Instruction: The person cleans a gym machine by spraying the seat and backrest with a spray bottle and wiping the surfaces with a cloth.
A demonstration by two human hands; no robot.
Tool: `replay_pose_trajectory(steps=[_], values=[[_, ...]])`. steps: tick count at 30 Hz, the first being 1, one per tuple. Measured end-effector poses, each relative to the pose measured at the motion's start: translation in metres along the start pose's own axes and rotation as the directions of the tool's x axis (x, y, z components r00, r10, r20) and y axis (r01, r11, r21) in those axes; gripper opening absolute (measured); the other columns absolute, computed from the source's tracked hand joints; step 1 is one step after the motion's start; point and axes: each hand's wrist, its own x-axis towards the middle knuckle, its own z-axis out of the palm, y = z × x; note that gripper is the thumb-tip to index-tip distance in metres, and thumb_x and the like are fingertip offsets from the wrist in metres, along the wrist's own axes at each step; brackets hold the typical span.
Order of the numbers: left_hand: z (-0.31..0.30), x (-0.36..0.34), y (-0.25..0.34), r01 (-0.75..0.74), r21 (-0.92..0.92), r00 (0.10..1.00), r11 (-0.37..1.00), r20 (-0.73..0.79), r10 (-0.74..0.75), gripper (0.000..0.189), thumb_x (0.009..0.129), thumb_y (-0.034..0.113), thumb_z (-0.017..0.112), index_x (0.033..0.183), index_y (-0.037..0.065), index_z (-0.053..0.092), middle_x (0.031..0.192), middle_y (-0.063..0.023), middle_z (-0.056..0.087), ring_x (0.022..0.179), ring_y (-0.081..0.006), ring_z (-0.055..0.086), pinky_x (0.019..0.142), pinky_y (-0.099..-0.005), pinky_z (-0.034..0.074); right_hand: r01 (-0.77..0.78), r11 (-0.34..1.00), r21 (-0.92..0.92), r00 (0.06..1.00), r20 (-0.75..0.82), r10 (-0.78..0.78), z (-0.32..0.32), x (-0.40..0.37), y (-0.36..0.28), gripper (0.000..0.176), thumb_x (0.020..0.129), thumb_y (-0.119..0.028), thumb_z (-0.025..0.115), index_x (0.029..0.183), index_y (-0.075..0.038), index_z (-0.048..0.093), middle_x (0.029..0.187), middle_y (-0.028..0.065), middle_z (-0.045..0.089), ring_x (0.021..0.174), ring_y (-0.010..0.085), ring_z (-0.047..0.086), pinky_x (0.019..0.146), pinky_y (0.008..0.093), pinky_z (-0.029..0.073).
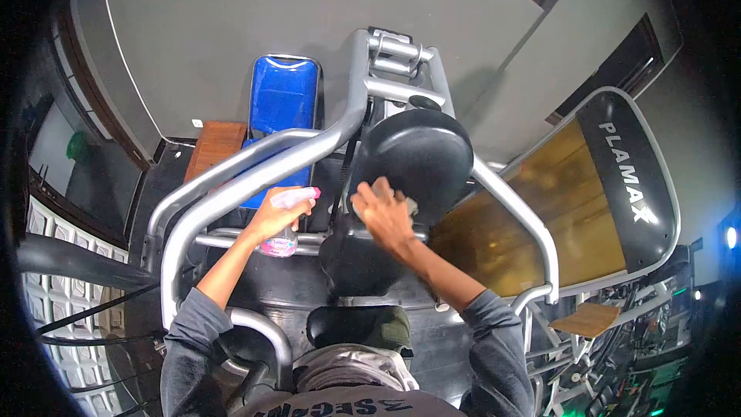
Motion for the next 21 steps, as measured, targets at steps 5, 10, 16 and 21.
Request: replay_pose_trajectory(steps=[5, 10, 16, 21], values=[[-0.021, -0.007, -0.002, 0.009, 0.104, 1.000, 0.994, 0.017, -0.011, 0.015, 0.088, 0.018, 0.067, 0.094, 0.005, 0.071, 0.065, 0.0004, 0.060, 0.053, -0.0056, 0.054, 0.046, -0.0246, 0.044, 0.062, 0.994, -0.095, 0.997, 0.044, -0.058, -0.023, 0.041, 0.010, 0.017, 0.073, -0.010, 0.067, 0.090, -0.008, 0.065, 0.096, 0.0029, 0.054, 0.102, 0.0225, 0.050, 0.069, 0.0372, 0.052], [-0.029, -0.014, 0.011, -0.016, 0.121, 0.999, 0.993, 0.040, 0.011, 0.014, 0.087, 0.017, 0.068, 0.090, 0.004, 0.070, 0.062, -0.0007, 0.059, 0.053, -0.0062, 0.054, 0.048, -0.0259, 0.043, 0.232, 0.933, -0.276, 0.952, 0.262, -0.160, 0.033, 0.039, -0.027, 0.012, 0.073, -0.013, 0.070, 0.083, -0.008, 0.072, 0.091, 0.0028, 0.054, 0.100, 0.0228, 0.051, 0.062, 0.0339, 0.051], [-0.031, -0.013, -0.006, -0.177, 0.126, 0.984, 0.976, 0.024, 0.176, 0.017, 0.089, 0.022, 0.069, 0.091, 0.005, 0.070, 0.063, 0.0017, 0.057, 0.053, -0.0047, 0.052, 0.047, -0.0265, 0.043, 0.193, 0.926, -0.323, 0.891, 0.453, -0.028, 0.011, 0.077, -0.033, 0.011, 0.073, -0.017, 0.071, 0.082, -0.011, 0.074, 0.097, 0.0025, 0.057, 0.101, 0.0230, 0.052, 0.064, 0.0319, 0.050], [-0.030, -0.016, 0.006, -0.144, 0.137, 0.989, 0.980, 0.052, 0.138, 0.019, 0.087, 0.024, 0.069, 0.087, 0.005, 0.068, 0.067, -0.0055, 0.062, 0.059, -0.0141, 0.058, 0.056, -0.0305, 0.046, 0.060, 0.941, -0.334, 0.912, 0.402, 0.085, -0.007, 0.109, -0.020, 0.013, 0.078, -0.015, 0.067, 0.087, -0.009, 0.074, 0.097, 0.0036, 0.060, 0.102, 0.0241, 0.056, 0.066, 0.0364, 0.053]])
